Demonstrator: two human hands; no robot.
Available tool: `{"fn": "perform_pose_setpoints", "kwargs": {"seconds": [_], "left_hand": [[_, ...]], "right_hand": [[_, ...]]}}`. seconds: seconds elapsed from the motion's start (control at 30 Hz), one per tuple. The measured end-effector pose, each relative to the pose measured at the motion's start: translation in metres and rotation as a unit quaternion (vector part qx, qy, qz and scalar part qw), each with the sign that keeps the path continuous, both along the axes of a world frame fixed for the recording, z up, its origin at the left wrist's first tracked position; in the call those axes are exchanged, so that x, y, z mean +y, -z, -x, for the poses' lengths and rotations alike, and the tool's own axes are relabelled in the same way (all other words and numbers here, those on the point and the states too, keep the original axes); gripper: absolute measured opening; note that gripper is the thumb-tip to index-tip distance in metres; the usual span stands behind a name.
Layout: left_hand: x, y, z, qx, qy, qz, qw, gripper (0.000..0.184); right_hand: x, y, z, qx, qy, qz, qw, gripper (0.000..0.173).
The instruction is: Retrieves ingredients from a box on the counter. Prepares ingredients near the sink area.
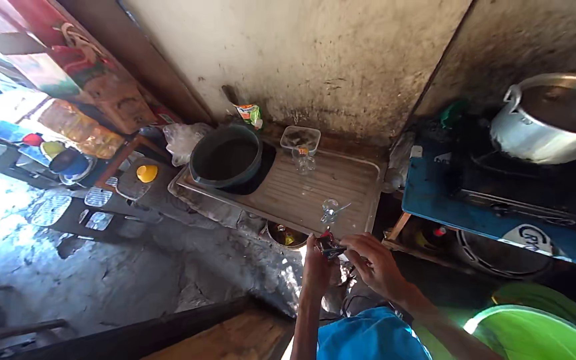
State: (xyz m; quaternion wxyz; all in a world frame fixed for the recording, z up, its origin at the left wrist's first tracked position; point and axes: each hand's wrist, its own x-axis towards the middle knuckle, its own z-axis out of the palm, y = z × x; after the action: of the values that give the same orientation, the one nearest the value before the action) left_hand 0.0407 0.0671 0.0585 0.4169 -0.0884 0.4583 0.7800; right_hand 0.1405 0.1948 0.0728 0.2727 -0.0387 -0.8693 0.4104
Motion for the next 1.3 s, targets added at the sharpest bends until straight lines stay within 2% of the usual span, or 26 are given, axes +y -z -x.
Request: {"fn": "perform_pose_setpoints", "kwargs": {"seconds": [0.07, 0.17, 0.27, 0.47, 0.53, 0.63, 0.67, 0.77, 0.83, 0.87, 0.93, 1.0, 1.07, 1.23, 1.3], "left_hand": [[0.013, 0.001, 0.009, 0.023, -0.01, 0.03, 0.999, 0.058], [0.027, 0.006, 0.018, 0.064, 0.02, 0.056, 0.996, 0.057], [0.037, 0.01, 0.029, 0.079, 0.048, 0.065, 0.994, 0.054], [0.051, 0.041, 0.052, 0.078, 0.057, 0.04, 0.995, 0.045], [0.051, 0.039, 0.064, 0.056, 0.101, 0.045, 0.992, 0.054], [0.049, 0.043, 0.092, -0.014, 0.148, 0.036, 0.988, 0.078], [0.051, 0.046, 0.099, -0.034, 0.148, 0.031, 0.988, 0.079], [0.06, 0.054, 0.112, -0.03, 0.129, 0.011, 0.991, 0.058], [0.066, 0.055, 0.117, -0.024, 0.103, 0.001, 0.994, 0.052], [0.068, 0.056, 0.119, -0.023, 0.09, -0.01, 0.996, 0.051], [0.069, 0.057, 0.121, -0.03, 0.072, -0.014, 0.997, 0.05], [0.068, 0.056, 0.124, -0.03, 0.072, 0.02, 0.997, 0.048], [0.066, 0.059, 0.126, -0.028, 0.08, 0.044, 0.995, 0.046], [0.068, 0.061, 0.125, -0.005, 0.072, 0.028, 0.997, 0.051], [0.066, 0.068, 0.129, 0.018, 0.073, 0.031, 0.997, 0.055]], "right_hand": [[0.015, -0.012, 0.009, -0.055, 0.018, 0.061, 0.996, 0.039], [0.037, -0.025, 0.03, -0.154, 0.021, 0.063, 0.986, 0.044], [0.053, -0.032, 0.054, -0.24, -0.001, 0.044, 0.97, 0.03], [0.047, -0.003, 0.075, -0.109, 0.11, 0.029, 0.988, 0.022], [0.048, 0.002, 0.081, -0.104, 0.103, 0.032, 0.989, 0.023], [0.053, 0.003, 0.095, -0.136, 0.055, 0.035, 0.989, 0.026], [0.053, 0.003, 0.098, -0.144, 0.047, 0.03, 0.988, 0.026], [0.045, 0.006, 0.104, -0.107, 0.07, -0.03, 0.991, 0.024], [0.04, 0.007, 0.105, -0.075, 0.081, -0.096, 0.989, 0.022], [0.038, 0.006, 0.104, -0.091, 0.069, -0.122, 0.986, 0.024], [0.036, 0.001, 0.104, -0.193, 0.029, -0.149, 0.969, 0.035], [0.034, 0.001, 0.11, -0.262, 0.012, -0.133, 0.956, 0.033], [0.031, 0.007, 0.114, -0.246, 0.025, -0.102, 0.963, 0.026], [0.021, 0.018, 0.116, -0.166, 0.058, -0.033, 0.984, 0.017], [0.02, 0.017, 0.117, -0.189, 0.061, -0.022, 0.98, 0.021]]}}
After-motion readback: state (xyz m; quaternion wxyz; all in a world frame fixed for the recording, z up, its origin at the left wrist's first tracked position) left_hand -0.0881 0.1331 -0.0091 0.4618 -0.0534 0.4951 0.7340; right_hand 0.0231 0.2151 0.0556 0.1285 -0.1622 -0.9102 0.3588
